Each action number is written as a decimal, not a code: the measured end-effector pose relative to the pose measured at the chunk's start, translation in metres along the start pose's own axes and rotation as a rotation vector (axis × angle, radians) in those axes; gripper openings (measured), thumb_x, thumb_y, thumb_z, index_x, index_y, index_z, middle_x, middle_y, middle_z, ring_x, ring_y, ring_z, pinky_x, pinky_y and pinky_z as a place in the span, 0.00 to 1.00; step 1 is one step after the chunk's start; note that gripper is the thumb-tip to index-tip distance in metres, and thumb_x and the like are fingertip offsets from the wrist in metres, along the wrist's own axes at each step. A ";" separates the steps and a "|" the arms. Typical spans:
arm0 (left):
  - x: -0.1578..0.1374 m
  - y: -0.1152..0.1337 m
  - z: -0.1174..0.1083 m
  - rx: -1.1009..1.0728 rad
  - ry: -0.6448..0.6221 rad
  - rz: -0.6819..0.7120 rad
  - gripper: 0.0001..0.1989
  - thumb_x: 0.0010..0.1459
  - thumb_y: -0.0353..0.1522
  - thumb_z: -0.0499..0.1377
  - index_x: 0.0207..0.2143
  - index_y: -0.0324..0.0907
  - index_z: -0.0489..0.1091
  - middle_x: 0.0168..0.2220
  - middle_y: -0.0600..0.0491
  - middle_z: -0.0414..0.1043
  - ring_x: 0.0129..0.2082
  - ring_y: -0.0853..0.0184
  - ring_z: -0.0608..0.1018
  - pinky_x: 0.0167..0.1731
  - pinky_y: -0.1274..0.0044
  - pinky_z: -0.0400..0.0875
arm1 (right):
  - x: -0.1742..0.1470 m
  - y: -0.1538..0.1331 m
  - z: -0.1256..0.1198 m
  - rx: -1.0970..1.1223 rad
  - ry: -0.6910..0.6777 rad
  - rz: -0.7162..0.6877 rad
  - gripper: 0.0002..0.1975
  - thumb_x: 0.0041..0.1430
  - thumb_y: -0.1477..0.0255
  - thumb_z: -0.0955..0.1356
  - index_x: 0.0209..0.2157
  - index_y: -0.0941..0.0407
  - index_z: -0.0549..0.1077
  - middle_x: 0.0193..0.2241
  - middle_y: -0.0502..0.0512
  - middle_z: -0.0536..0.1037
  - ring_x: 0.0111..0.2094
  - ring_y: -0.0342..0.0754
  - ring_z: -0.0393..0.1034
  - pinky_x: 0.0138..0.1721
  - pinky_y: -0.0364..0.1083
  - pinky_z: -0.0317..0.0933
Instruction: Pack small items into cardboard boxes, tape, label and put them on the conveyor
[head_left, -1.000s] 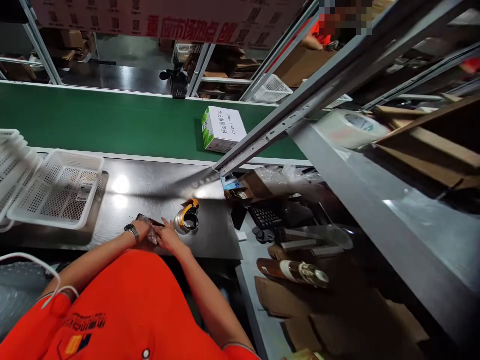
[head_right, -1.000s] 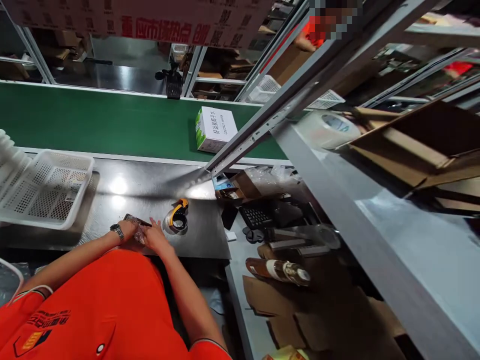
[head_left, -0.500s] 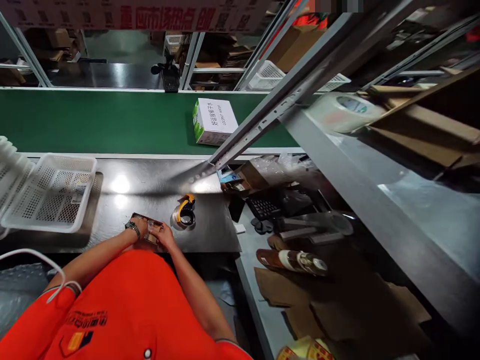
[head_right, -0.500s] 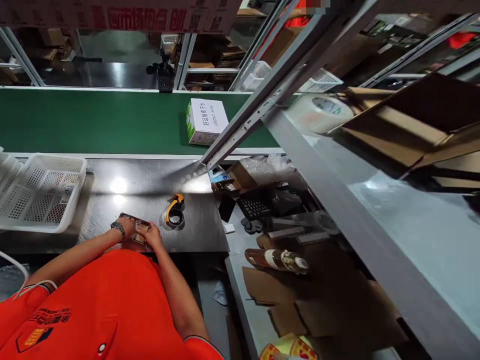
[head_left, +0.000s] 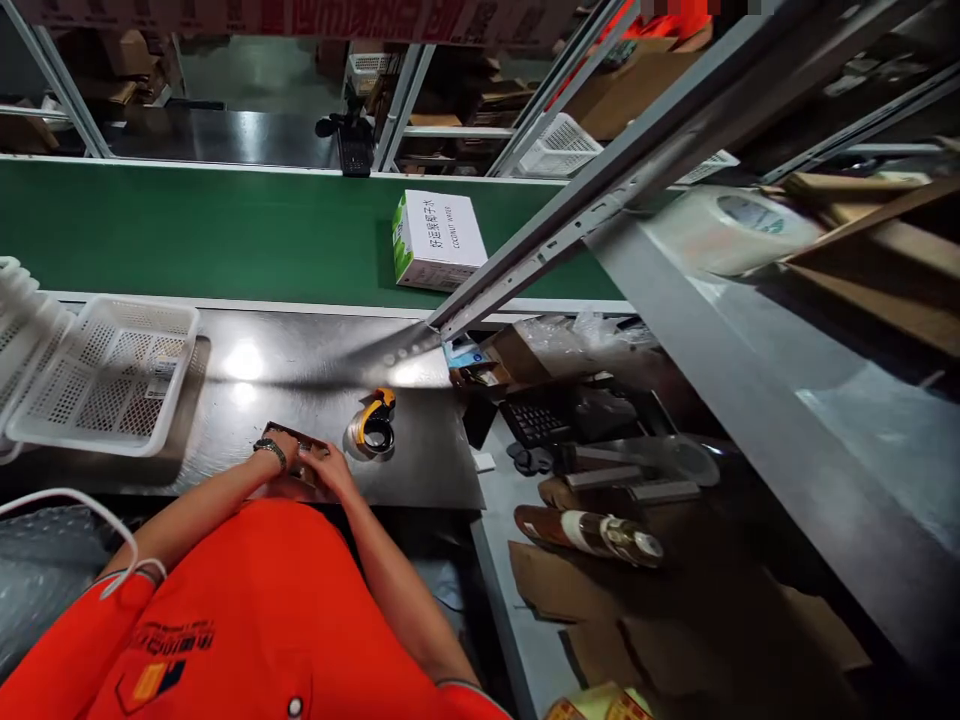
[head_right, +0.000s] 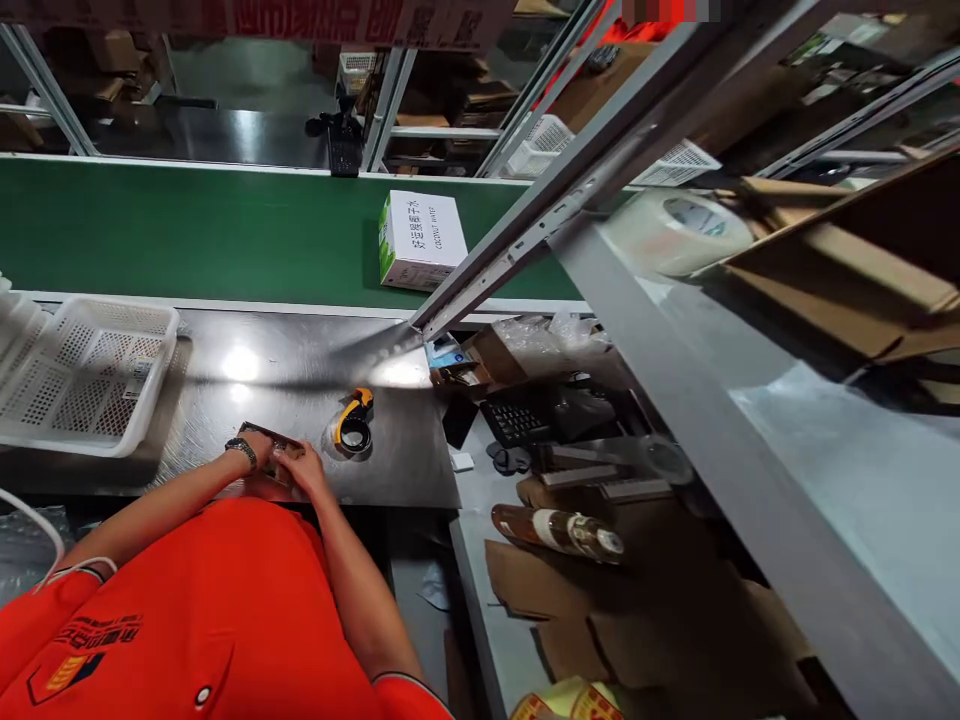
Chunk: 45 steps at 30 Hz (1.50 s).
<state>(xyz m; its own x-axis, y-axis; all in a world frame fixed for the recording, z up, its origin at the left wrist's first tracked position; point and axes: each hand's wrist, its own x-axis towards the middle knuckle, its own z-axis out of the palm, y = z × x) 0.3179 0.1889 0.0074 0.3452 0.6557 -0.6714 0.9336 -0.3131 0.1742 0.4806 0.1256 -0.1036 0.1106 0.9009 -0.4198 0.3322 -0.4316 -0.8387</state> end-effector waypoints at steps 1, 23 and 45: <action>-0.001 0.001 -0.001 -0.007 0.001 0.000 0.19 0.70 0.27 0.65 0.60 0.30 0.84 0.57 0.25 0.86 0.60 0.38 0.88 0.61 0.55 0.84 | 0.001 -0.001 0.002 -0.023 0.018 0.018 0.26 0.51 0.57 0.84 0.48 0.54 0.84 0.40 0.58 0.90 0.44 0.62 0.87 0.47 0.55 0.81; -0.031 -0.060 0.068 -0.510 0.314 -0.079 0.41 0.76 0.30 0.55 0.85 0.24 0.47 0.83 0.26 0.57 0.83 0.49 0.66 0.83 0.64 0.61 | -0.024 -0.009 -0.007 -0.259 0.093 -0.506 0.16 0.76 0.60 0.67 0.54 0.54 0.80 0.47 0.66 0.87 0.51 0.63 0.84 0.60 0.62 0.78; -0.020 -0.078 0.075 -0.297 0.142 -0.003 0.37 0.82 0.42 0.55 0.86 0.42 0.56 0.85 0.29 0.53 0.85 0.41 0.59 0.81 0.53 0.58 | 0.004 -0.003 -0.006 -0.518 -0.247 -0.875 0.19 0.78 0.70 0.64 0.59 0.53 0.85 0.63 0.67 0.85 0.71 0.64 0.76 0.72 0.68 0.72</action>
<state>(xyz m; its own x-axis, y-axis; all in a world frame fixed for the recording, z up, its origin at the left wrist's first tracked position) 0.2309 0.1485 -0.0469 0.3324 0.7524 -0.5687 0.9148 -0.1104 0.3886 0.4860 0.1308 -0.1006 -0.5371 0.8292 0.1545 0.5710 0.4923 -0.6570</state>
